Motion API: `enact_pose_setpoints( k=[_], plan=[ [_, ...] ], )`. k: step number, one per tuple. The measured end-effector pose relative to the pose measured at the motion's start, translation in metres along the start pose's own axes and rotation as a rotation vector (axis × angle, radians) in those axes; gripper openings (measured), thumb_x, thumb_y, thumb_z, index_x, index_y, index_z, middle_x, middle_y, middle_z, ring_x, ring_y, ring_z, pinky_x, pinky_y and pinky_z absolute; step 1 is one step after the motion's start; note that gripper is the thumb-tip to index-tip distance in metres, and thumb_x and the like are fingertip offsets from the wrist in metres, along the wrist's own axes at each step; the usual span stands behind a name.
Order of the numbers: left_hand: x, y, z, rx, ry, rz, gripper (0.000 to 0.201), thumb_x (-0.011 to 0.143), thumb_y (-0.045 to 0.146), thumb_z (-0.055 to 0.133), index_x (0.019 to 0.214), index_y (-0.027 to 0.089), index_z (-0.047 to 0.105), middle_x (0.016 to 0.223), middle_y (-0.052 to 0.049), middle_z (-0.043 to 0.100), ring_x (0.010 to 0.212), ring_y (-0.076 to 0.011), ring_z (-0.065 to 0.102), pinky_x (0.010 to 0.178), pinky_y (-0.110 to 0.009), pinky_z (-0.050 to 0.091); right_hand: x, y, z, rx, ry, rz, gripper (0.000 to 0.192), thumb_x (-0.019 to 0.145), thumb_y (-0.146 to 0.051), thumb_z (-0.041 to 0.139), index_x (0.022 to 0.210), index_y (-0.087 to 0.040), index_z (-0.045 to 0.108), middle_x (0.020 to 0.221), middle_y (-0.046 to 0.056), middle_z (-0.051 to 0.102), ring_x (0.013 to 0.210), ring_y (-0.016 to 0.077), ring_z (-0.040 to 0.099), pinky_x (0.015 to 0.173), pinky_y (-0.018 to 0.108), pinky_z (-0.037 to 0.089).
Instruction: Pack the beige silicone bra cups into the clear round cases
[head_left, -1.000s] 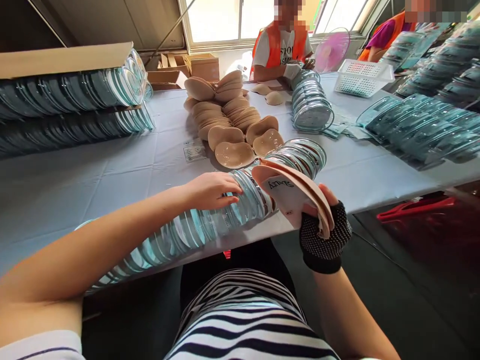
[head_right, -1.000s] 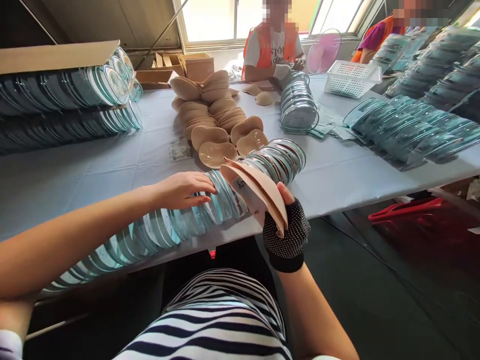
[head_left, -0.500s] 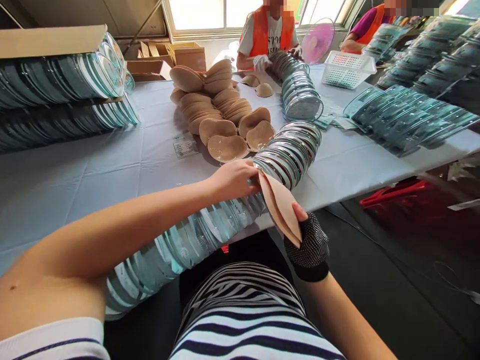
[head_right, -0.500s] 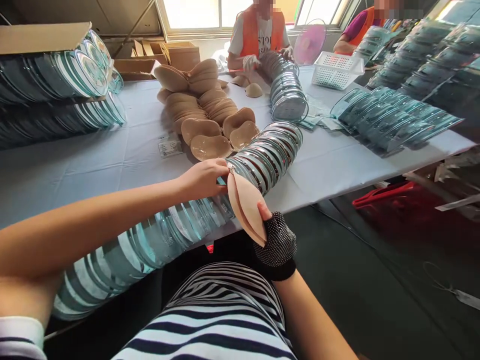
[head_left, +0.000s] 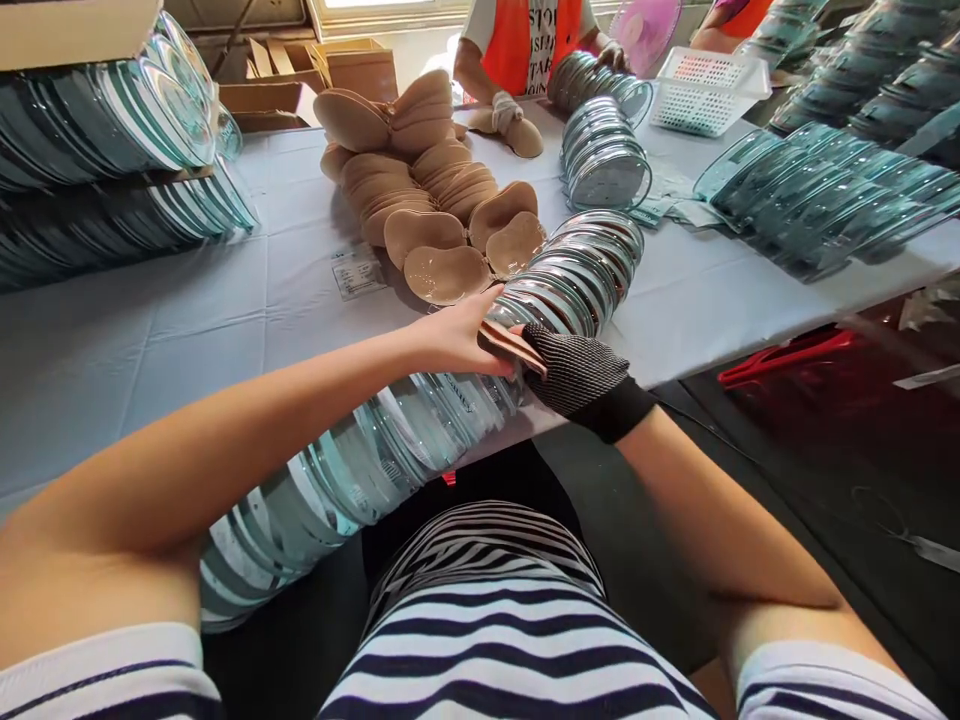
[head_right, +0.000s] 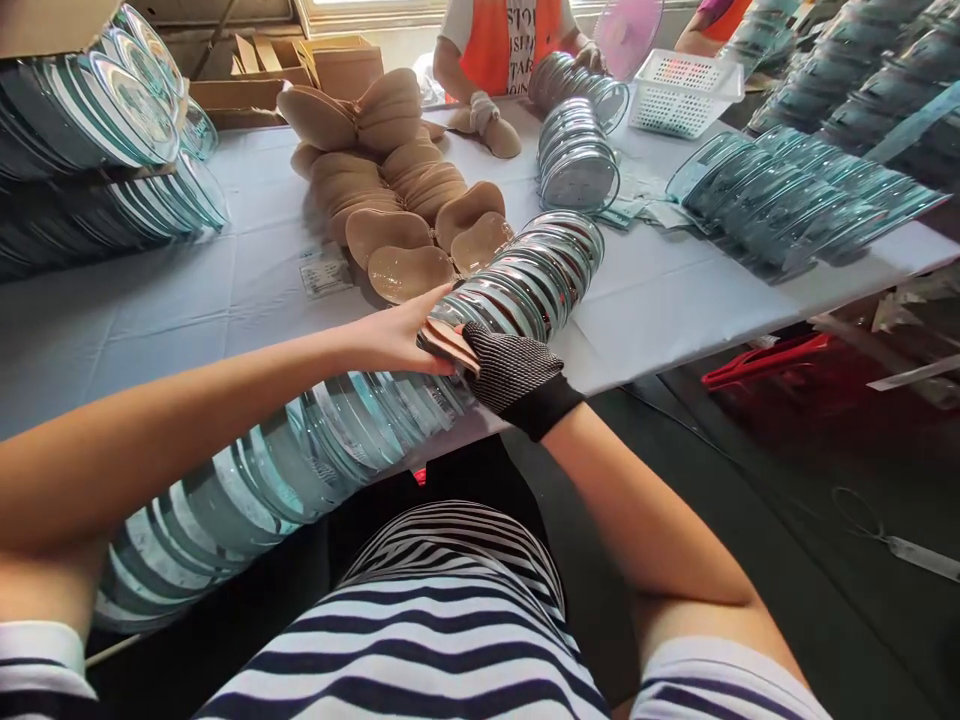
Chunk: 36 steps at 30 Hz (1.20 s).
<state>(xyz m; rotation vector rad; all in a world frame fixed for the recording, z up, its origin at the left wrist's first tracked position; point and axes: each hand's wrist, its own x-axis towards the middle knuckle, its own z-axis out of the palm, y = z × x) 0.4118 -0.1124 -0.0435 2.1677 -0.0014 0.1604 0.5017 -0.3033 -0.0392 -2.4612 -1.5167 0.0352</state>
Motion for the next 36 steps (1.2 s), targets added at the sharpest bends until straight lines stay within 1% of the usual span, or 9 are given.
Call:
enact_pose_setpoints(
  k=[5,12,18,22,24,26,30,33,36],
  plan=[
    [-0.002,0.000,-0.003,0.094,-0.046,-0.005,0.086,0.065,0.034,0.081,0.144,0.025,0.048,0.137,-0.009,0.060,0.126,-0.0298,0.056,0.108,-0.040,0.043,-0.020,0.001,0.011,-0.148,0.025,0.111,0.045,0.091,-0.045,0.052,0.125,-0.018,0.060,0.092,0.010,0.075,0.073,0.0244,0.069,0.057,0.028,0.036],
    [-0.005,0.001,-0.002,0.175,0.002,-0.177,0.096,0.055,0.049,0.087,0.141,0.029,0.051,0.152,-0.012,0.046,0.139,-0.0376,0.044,0.115,-0.048,0.033,-0.037,0.003,0.062,-0.178,0.075,0.235,0.034,0.099,-0.030,0.039,0.107,-0.016,0.069,0.084,0.012,0.076,0.075,0.0214,0.070,0.060,0.027,0.036],
    [-0.009,0.002,-0.002,0.169,0.014,-0.217,0.076,0.057,0.052,0.086,0.121,0.026,0.055,0.122,-0.009,0.060,0.112,-0.0315,0.059,0.102,-0.047,0.045,-0.014,-0.002,0.056,-0.061,-0.094,0.260,0.030,0.099,-0.032,0.044,0.100,-0.020,0.072,0.093,0.011,0.076,0.081,0.0209,0.071,0.062,0.027,0.039],
    [-0.009,0.001,0.000,0.289,0.054,-0.065,0.047,0.071,0.046,0.079,0.103,0.021,0.055,0.132,-0.011,0.047,0.123,-0.0284,0.049,0.108,-0.044,0.041,-0.010,0.010,0.046,0.049,-0.196,0.193,0.027,0.095,-0.034,0.050,0.100,-0.023,0.074,0.098,0.008,0.076,0.089,0.0220,0.071,0.067,0.027,0.043],
    [-0.009,0.003,0.001,0.422,0.073,0.014,0.024,0.085,0.040,0.066,0.096,0.020,0.058,0.124,-0.011,0.051,0.119,-0.0264,0.051,0.107,-0.044,0.040,-0.017,0.014,0.044,0.025,-0.203,0.193,0.028,0.096,-0.034,0.049,0.101,-0.023,0.074,0.099,0.008,0.077,0.090,0.0238,0.071,0.068,0.029,0.044],
    [-0.008,0.005,0.001,0.549,0.067,0.087,0.017,0.094,0.033,0.051,0.092,0.019,0.061,0.113,-0.010,0.057,0.109,-0.0250,0.054,0.101,-0.044,0.043,-0.027,0.014,0.042,0.058,-0.148,0.188,0.030,0.097,-0.033,0.047,0.104,-0.022,0.073,0.102,0.008,0.076,0.093,0.0237,0.071,0.070,0.029,0.045],
    [-0.004,0.003,-0.001,0.664,0.009,0.177,0.031,0.098,0.032,0.041,0.085,0.019,0.065,0.102,-0.009,0.063,0.096,-0.0234,0.057,0.091,-0.039,0.045,-0.034,0.007,0.042,0.191,0.065,0.159,0.029,0.099,-0.035,0.047,0.111,-0.020,0.069,0.106,0.006,0.076,0.092,0.0197,0.071,0.074,0.026,0.046],
    [0.000,-0.003,-0.005,0.636,-0.050,0.201,0.038,0.099,0.035,0.038,0.080,0.019,0.066,0.095,-0.008,0.064,0.092,-0.0220,0.057,0.087,-0.036,0.045,-0.029,0.000,0.048,0.044,0.128,0.189,0.037,0.102,-0.036,0.041,0.097,-0.018,0.072,0.094,0.008,0.077,0.080,0.0200,0.071,0.065,0.026,0.041],
    [0.001,-0.004,-0.009,0.578,-0.078,0.183,0.035,0.098,0.035,0.038,0.082,0.019,0.065,0.095,-0.007,0.064,0.092,-0.0207,0.058,0.082,-0.033,0.044,-0.028,-0.004,0.058,-0.019,0.207,0.139,0.039,0.103,-0.033,0.037,0.099,-0.017,0.073,0.097,0.009,0.077,0.081,0.0180,0.070,0.067,0.025,0.040]
  ],
)
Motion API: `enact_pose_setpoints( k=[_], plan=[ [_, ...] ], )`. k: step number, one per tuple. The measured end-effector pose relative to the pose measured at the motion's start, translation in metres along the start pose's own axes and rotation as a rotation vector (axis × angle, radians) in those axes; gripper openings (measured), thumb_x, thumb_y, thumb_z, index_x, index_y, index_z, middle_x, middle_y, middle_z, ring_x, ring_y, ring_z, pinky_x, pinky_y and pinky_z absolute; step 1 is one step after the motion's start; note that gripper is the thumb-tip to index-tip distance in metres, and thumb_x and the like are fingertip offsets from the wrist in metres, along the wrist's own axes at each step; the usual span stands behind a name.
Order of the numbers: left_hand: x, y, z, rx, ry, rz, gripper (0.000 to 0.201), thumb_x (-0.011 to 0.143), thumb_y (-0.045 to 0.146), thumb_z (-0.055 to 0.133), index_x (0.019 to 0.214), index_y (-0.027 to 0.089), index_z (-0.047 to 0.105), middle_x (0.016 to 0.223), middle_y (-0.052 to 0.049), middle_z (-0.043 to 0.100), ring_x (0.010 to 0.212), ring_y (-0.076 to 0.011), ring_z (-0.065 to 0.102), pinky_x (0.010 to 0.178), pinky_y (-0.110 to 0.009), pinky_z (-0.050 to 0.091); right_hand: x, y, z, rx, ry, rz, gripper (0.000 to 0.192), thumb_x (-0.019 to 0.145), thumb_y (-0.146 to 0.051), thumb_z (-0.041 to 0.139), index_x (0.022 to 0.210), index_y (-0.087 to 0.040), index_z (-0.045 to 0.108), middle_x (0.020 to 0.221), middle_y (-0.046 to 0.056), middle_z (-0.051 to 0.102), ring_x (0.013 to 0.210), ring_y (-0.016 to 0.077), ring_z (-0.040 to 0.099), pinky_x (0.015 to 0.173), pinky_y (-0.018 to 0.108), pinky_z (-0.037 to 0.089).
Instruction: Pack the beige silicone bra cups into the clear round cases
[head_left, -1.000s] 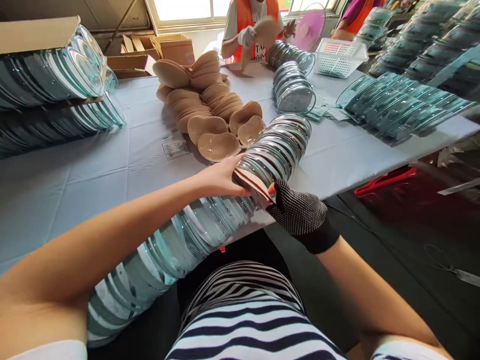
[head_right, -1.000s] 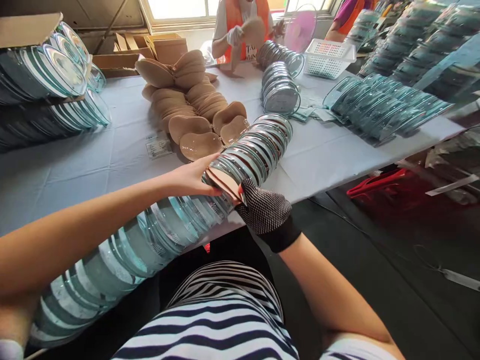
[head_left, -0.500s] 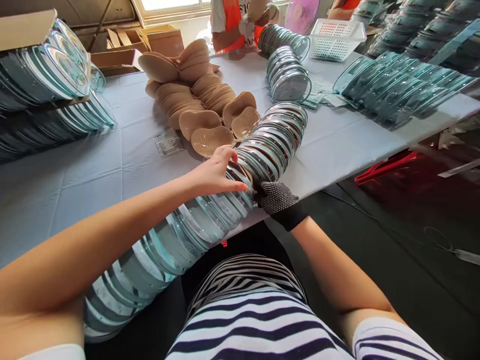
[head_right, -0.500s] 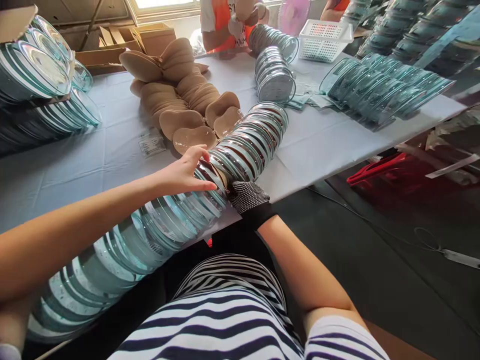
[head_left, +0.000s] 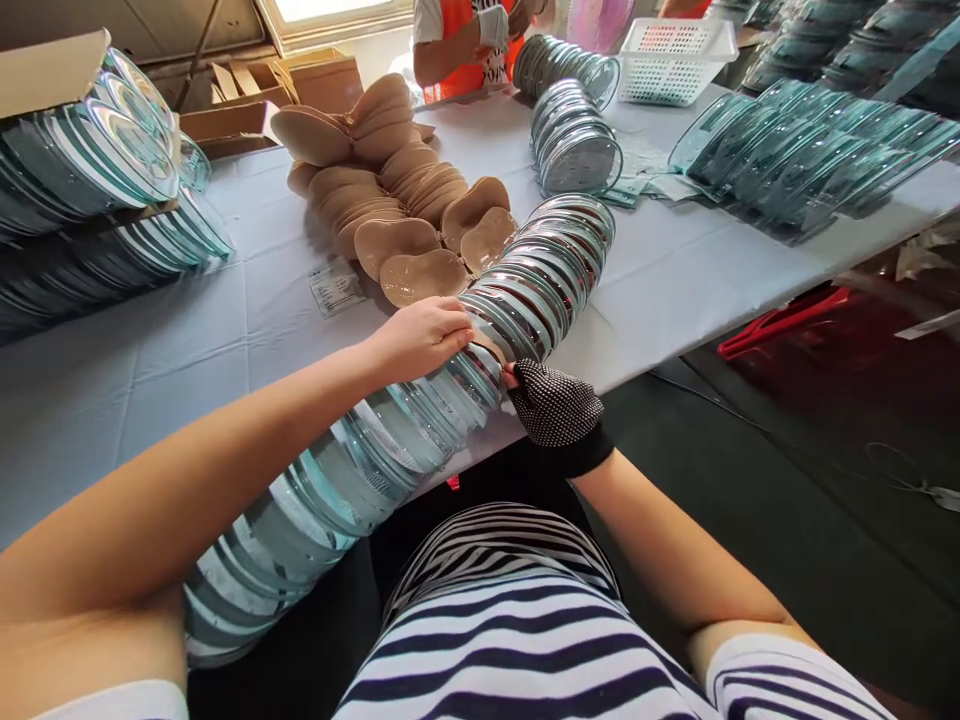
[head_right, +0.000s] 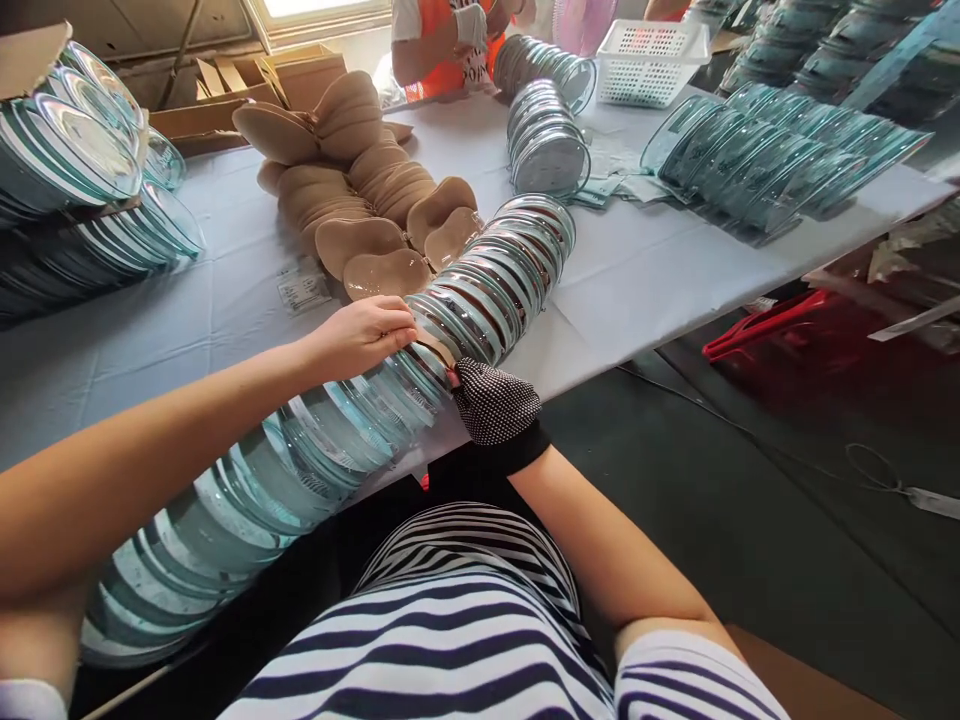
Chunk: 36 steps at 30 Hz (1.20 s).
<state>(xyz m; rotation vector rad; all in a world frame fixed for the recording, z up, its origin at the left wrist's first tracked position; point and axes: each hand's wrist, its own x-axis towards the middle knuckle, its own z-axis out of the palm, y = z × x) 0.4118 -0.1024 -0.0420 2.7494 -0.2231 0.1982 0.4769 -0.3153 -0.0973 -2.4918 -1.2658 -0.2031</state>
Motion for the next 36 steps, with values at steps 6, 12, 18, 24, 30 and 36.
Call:
enact_pose_setpoints(
  k=[6,12,18,24,30,36],
  plan=[
    [-0.001,0.005,-0.006,0.077,-0.054,-0.022,0.022,0.096,0.037,0.045,0.096,0.019,0.059,0.096,-0.005,0.065,0.091,-0.0208,0.058,0.081,-0.033,0.044,-0.013,0.013,0.004,-0.057,-0.013,0.036,0.031,0.099,-0.035,0.047,0.103,-0.021,0.074,0.093,0.007,0.077,0.077,0.0180,0.069,0.062,0.026,0.036],
    [0.006,-0.001,-0.003,-0.061,-0.108,0.021,0.023,0.096,0.035,0.046,0.102,0.019,0.062,0.097,-0.004,0.067,0.095,-0.0202,0.058,0.085,-0.033,0.043,-0.009,0.018,0.010,-0.060,-0.043,-0.003,0.030,0.098,-0.029,0.046,0.108,-0.024,0.074,0.102,0.007,0.075,0.081,0.0173,0.067,0.061,0.026,0.034],
    [0.008,-0.002,-0.003,-0.092,-0.096,0.171,0.021,0.095,0.032,0.053,0.095,0.020,0.070,0.090,-0.004,0.062,0.094,-0.0190,0.055,0.096,-0.035,0.038,-0.003,0.015,0.029,0.006,-0.013,0.110,0.029,0.096,-0.032,0.049,0.101,-0.019,0.074,0.096,0.008,0.077,0.078,0.0197,0.069,0.063,0.027,0.039],
    [0.002,-0.001,-0.001,-0.054,-0.049,0.161,0.020,0.095,0.032,0.054,0.096,0.021,0.070,0.098,-0.006,0.060,0.102,-0.0223,0.050,0.100,-0.041,0.036,-0.015,0.028,0.031,0.238,0.012,-0.052,0.031,0.096,-0.033,0.050,0.113,-0.019,0.072,0.106,0.007,0.076,0.095,0.0205,0.071,0.082,0.028,0.051],
    [0.001,-0.002,-0.002,-0.145,-0.042,0.219,0.011,0.092,0.023,0.058,0.089,0.020,0.068,0.124,-0.009,0.055,0.125,-0.0243,0.045,0.110,-0.043,0.032,0.002,0.001,0.018,0.017,-0.214,0.115,0.042,0.101,-0.034,0.036,0.098,-0.016,0.074,0.095,0.015,0.076,0.088,0.0264,0.071,0.072,0.033,0.048],
    [0.009,0.000,-0.007,-0.084,-0.047,0.269,0.020,0.097,0.025,0.051,0.081,0.019,0.063,0.102,-0.004,0.066,0.105,-0.0186,0.058,0.104,-0.037,0.038,0.024,0.013,0.010,0.236,-0.567,0.020,0.026,0.090,-0.020,0.054,0.108,-0.021,0.072,0.109,0.011,0.074,0.095,0.0232,0.069,0.077,0.029,0.049]
  ],
)
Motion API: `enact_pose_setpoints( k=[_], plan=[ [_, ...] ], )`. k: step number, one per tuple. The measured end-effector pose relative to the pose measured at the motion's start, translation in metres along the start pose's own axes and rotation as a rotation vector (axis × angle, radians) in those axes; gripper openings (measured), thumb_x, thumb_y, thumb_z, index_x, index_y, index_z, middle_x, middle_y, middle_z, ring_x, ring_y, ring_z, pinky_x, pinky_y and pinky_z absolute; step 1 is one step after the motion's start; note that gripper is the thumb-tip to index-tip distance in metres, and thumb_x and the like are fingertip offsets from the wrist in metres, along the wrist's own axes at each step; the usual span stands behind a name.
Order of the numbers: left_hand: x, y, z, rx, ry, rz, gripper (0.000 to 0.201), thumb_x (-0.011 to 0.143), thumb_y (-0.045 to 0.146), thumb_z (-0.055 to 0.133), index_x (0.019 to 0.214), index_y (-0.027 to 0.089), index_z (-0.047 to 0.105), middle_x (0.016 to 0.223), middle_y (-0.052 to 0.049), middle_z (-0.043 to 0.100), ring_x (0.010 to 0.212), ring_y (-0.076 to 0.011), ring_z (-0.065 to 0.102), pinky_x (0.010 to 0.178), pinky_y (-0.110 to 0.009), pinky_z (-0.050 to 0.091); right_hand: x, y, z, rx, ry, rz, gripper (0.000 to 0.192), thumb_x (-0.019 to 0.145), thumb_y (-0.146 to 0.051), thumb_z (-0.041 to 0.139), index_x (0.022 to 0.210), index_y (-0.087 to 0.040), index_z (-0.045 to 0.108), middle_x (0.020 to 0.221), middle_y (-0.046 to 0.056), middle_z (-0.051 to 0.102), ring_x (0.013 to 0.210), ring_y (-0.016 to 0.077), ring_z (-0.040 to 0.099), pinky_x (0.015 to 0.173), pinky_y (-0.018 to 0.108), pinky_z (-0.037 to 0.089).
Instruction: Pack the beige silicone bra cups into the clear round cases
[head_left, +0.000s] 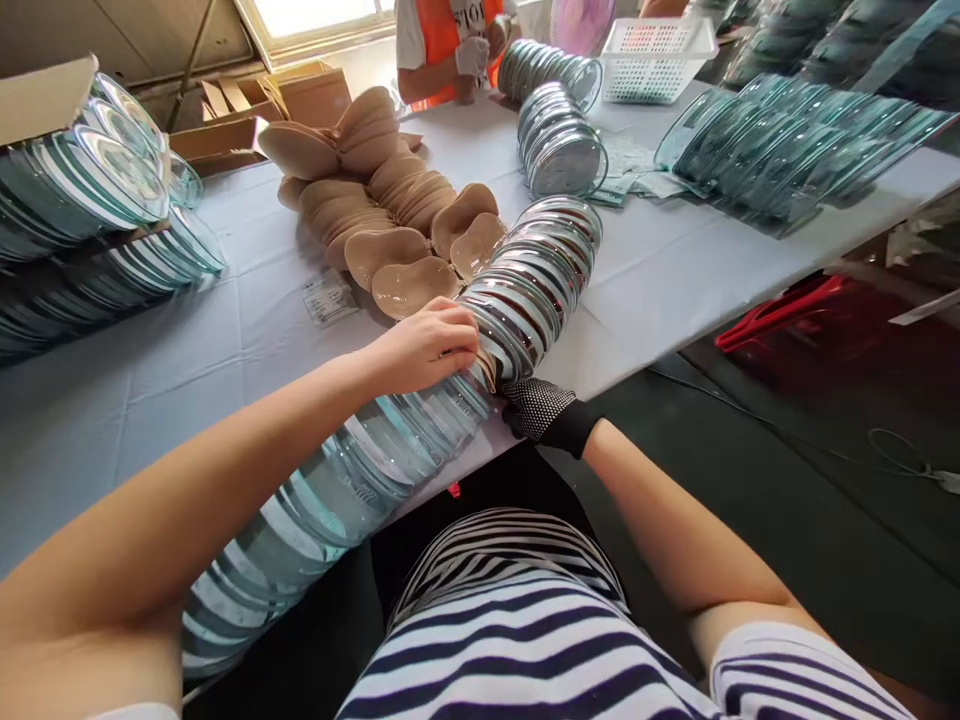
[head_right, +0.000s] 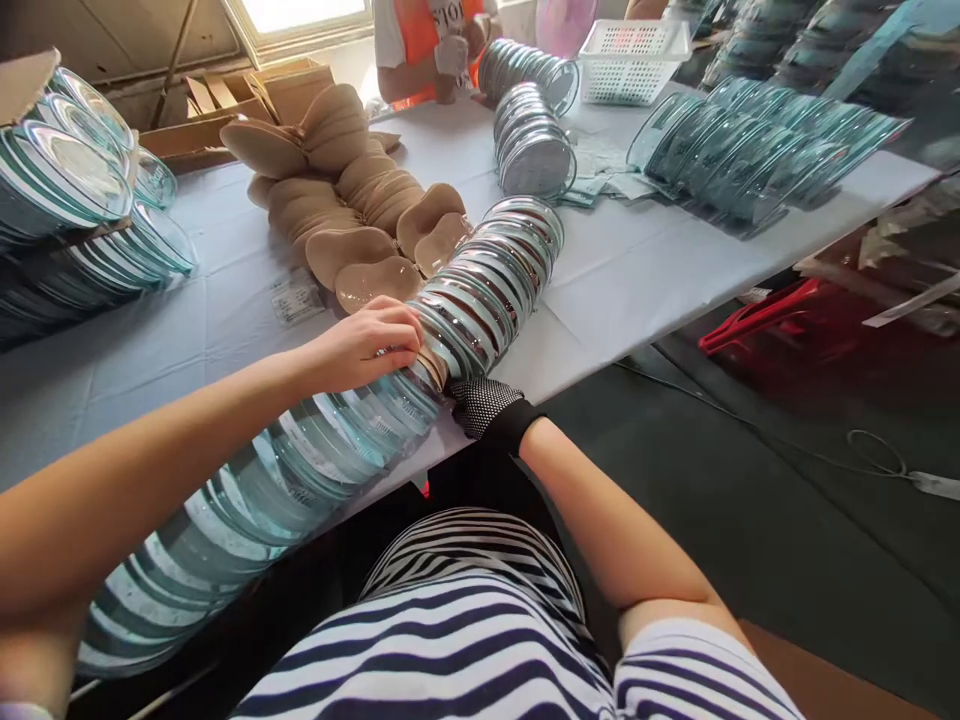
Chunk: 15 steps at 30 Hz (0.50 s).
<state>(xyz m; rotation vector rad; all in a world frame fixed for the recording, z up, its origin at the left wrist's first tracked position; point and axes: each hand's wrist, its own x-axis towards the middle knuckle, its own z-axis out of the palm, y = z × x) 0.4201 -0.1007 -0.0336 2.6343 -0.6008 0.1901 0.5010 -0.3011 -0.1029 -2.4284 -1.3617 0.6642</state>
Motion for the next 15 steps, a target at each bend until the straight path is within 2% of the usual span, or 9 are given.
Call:
enact_pose_setpoints(
  k=[3,4,6,9,11,13,15],
  plan=[
    [0.001,0.003,-0.001,0.068,-0.042,-0.001,0.024,0.099,0.029,0.048,0.083,0.020,0.064,0.089,-0.002,0.067,0.100,-0.0181,0.059,0.103,-0.036,0.037,-0.001,0.014,-0.001,0.192,-0.031,-0.057,0.018,0.086,-0.017,0.057,0.095,-0.015,0.072,0.095,0.013,0.074,0.084,0.0227,0.069,0.076,0.031,0.051],
    [0.001,0.004,0.000,0.090,-0.045,-0.024,0.024,0.099,0.030,0.048,0.085,0.021,0.065,0.090,-0.002,0.068,0.105,-0.0193,0.058,0.102,-0.037,0.036,-0.002,0.017,0.001,0.255,-0.047,-0.068,0.017,0.087,-0.020,0.055,0.087,-0.014,0.070,0.084,0.012,0.074,0.075,0.0209,0.068,0.071,0.031,0.051],
    [0.001,0.007,0.001,0.128,-0.053,-0.072,0.023,0.098,0.031,0.050,0.087,0.023,0.068,0.096,-0.001,0.070,0.116,-0.0227,0.053,0.105,-0.040,0.032,-0.007,0.021,0.004,0.370,-0.100,-0.104,0.028,0.093,-0.030,0.047,0.077,-0.015,0.063,0.064,0.006,0.067,0.056,0.0153,0.061,0.058,0.027,0.049],
    [0.004,0.009,0.002,0.164,-0.093,-0.092,0.024,0.096,0.035,0.053,0.086,0.025,0.072,0.096,-0.001,0.071,0.120,-0.0259,0.048,0.108,-0.044,0.028,-0.013,0.021,0.011,0.738,-0.122,-0.139,0.037,0.093,-0.048,0.044,0.081,-0.016,0.058,0.056,0.001,0.060,0.046,0.0121,0.054,0.046,0.023,0.043],
    [0.008,0.008,0.002,0.181,-0.108,-0.076,0.027,0.095,0.039,0.056,0.081,0.024,0.073,0.090,-0.002,0.071,0.116,-0.0256,0.049,0.107,-0.044,0.030,-0.015,0.018,0.012,0.892,-0.055,-0.123,0.041,0.087,-0.056,0.053,0.084,-0.015,0.060,0.057,0.000,0.059,0.047,0.0126,0.055,0.046,0.023,0.042],
    [0.012,0.005,0.002,0.166,-0.115,-0.050,0.032,0.092,0.041,0.058,0.071,0.021,0.071,0.080,-0.003,0.069,0.107,-0.0235,0.052,0.105,-0.042,0.033,-0.018,0.013,0.012,0.764,0.092,-0.125,0.041,0.085,-0.055,0.057,0.081,-0.015,0.064,0.060,0.002,0.063,0.053,0.0137,0.058,0.052,0.024,0.044],
    [0.014,0.001,0.004,0.096,-0.071,-0.062,0.031,0.090,0.039,0.062,0.065,0.020,0.066,0.070,-0.002,0.065,0.098,-0.0213,0.054,0.101,-0.039,0.038,-0.022,0.005,0.008,0.433,0.267,-0.144,0.038,0.090,-0.051,0.055,0.078,-0.017,0.068,0.071,0.004,0.069,0.063,0.0155,0.063,0.059,0.026,0.044]
  ],
)
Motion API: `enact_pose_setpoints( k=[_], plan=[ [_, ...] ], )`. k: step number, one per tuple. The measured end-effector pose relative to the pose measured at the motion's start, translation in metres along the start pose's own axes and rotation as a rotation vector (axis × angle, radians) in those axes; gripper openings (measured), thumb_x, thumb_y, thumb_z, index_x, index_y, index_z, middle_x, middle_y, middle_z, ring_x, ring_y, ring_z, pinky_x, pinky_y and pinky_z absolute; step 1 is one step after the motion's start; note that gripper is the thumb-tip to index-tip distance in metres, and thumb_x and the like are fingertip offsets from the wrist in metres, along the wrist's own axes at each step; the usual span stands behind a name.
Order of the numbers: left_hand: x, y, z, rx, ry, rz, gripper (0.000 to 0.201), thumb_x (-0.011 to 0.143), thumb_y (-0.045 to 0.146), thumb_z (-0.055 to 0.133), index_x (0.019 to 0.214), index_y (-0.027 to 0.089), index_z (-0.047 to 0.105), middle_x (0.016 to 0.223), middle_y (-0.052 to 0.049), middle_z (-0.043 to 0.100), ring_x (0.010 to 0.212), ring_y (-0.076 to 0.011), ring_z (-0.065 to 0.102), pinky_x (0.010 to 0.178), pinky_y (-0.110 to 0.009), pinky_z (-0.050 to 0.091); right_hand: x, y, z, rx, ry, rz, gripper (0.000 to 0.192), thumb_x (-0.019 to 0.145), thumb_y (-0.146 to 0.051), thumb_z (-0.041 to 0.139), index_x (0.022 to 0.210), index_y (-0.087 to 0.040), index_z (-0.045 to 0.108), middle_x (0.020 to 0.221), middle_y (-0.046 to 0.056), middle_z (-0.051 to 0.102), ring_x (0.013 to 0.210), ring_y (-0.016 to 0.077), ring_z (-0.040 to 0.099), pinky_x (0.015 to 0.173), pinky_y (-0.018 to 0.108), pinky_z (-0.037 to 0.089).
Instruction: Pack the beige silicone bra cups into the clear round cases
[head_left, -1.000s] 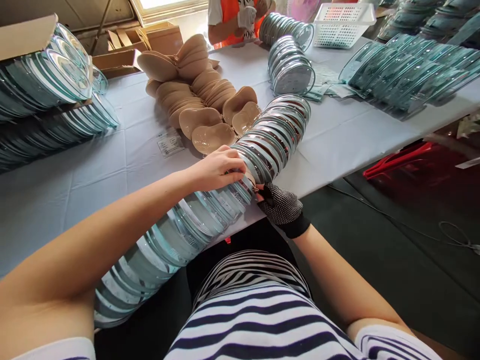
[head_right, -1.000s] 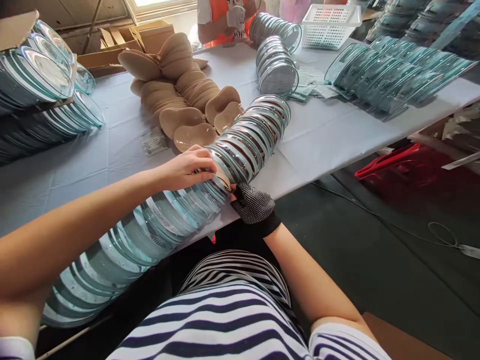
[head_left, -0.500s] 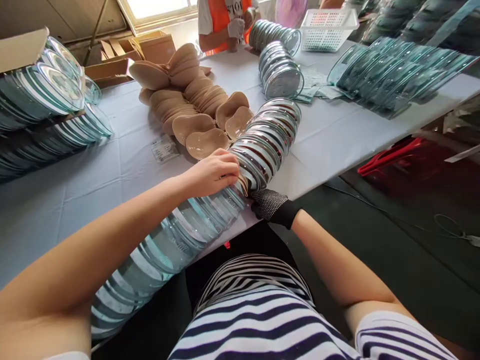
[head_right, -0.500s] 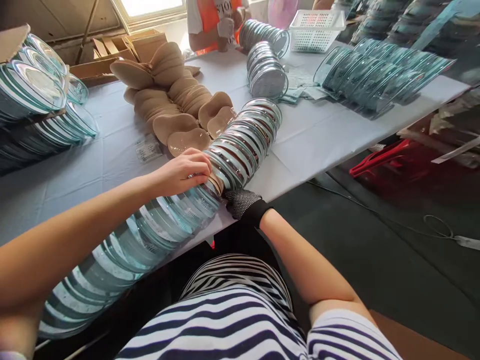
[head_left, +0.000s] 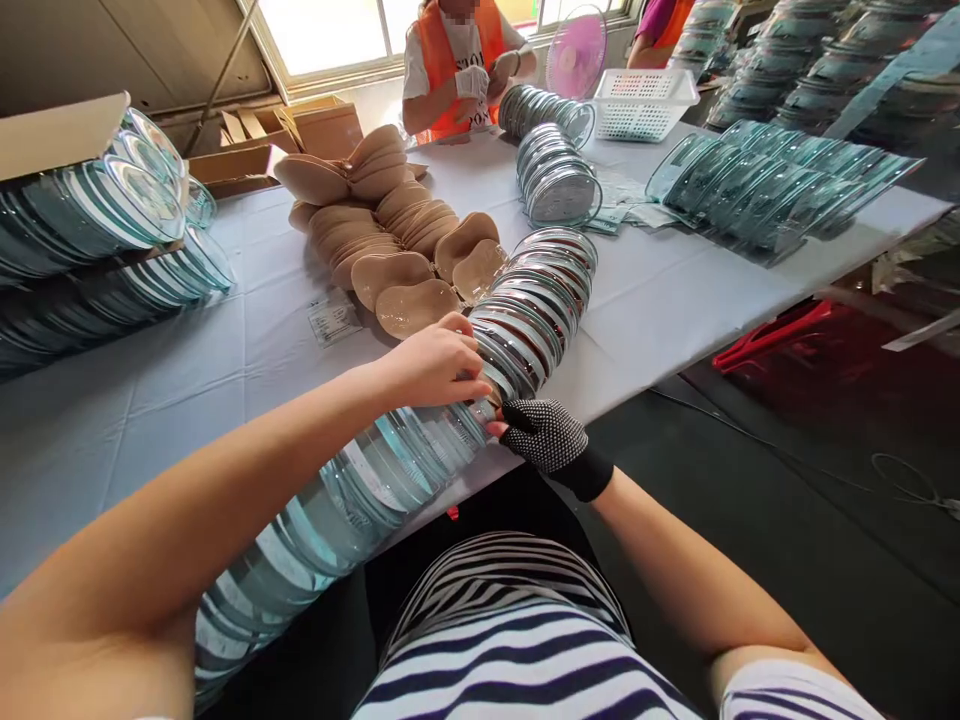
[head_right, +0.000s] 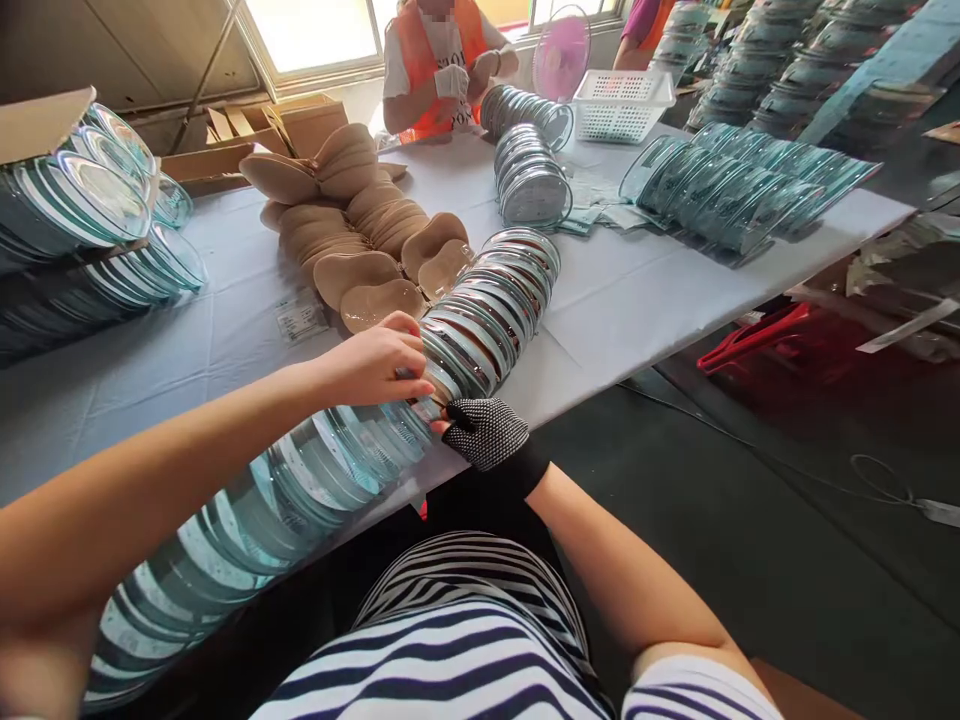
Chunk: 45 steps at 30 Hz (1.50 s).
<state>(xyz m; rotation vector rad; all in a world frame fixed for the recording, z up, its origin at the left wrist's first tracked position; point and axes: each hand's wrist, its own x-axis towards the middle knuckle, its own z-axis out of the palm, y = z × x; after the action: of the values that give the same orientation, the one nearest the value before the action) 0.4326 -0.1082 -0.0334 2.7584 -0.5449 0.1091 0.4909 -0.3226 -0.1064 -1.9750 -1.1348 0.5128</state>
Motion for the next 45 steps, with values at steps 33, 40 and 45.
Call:
enact_pose_setpoints(
  k=[33,40,45],
  plan=[
    [-0.113,0.045,-0.001,0.194,-0.095,-0.467,0.104,0.072,0.061,0.075,0.156,0.023,0.029,0.159,-0.015,0.035,0.142,-0.0331,0.042,0.115,-0.047,0.038,0.109,-0.028,-0.045,-0.590,-0.142,-0.769,0.034,0.099,-0.030,0.041,0.111,-0.016,0.070,0.118,0.010,0.070,0.108,0.0234,0.061,0.102,0.041,0.041],
    [-0.148,0.023,-0.017,0.194,-0.112,-0.556,0.101,0.076,0.062,0.071,0.157,0.020,0.027,0.159,-0.014,0.036,0.141,-0.0321,0.044,0.114,-0.047,0.042,0.086,-0.022,-0.069,-0.428,-0.233,-0.827,0.033,0.097,-0.035,0.046,0.114,-0.022,0.071,0.119,0.007,0.071,0.118,0.0221,0.060,0.108,0.044,0.041],
    [-0.129,0.037,-0.018,0.392,0.110,-0.540,0.106,0.072,0.059,0.077,0.158,0.023,0.027,0.161,-0.016,0.030,0.148,-0.0410,0.028,0.120,-0.063,0.025,0.114,0.004,-0.138,-0.185,0.011,-0.581,0.039,0.100,-0.038,0.042,0.117,-0.016,0.069,0.121,0.010,0.070,0.115,0.0176,0.062,0.101,0.033,0.044]
  ],
)
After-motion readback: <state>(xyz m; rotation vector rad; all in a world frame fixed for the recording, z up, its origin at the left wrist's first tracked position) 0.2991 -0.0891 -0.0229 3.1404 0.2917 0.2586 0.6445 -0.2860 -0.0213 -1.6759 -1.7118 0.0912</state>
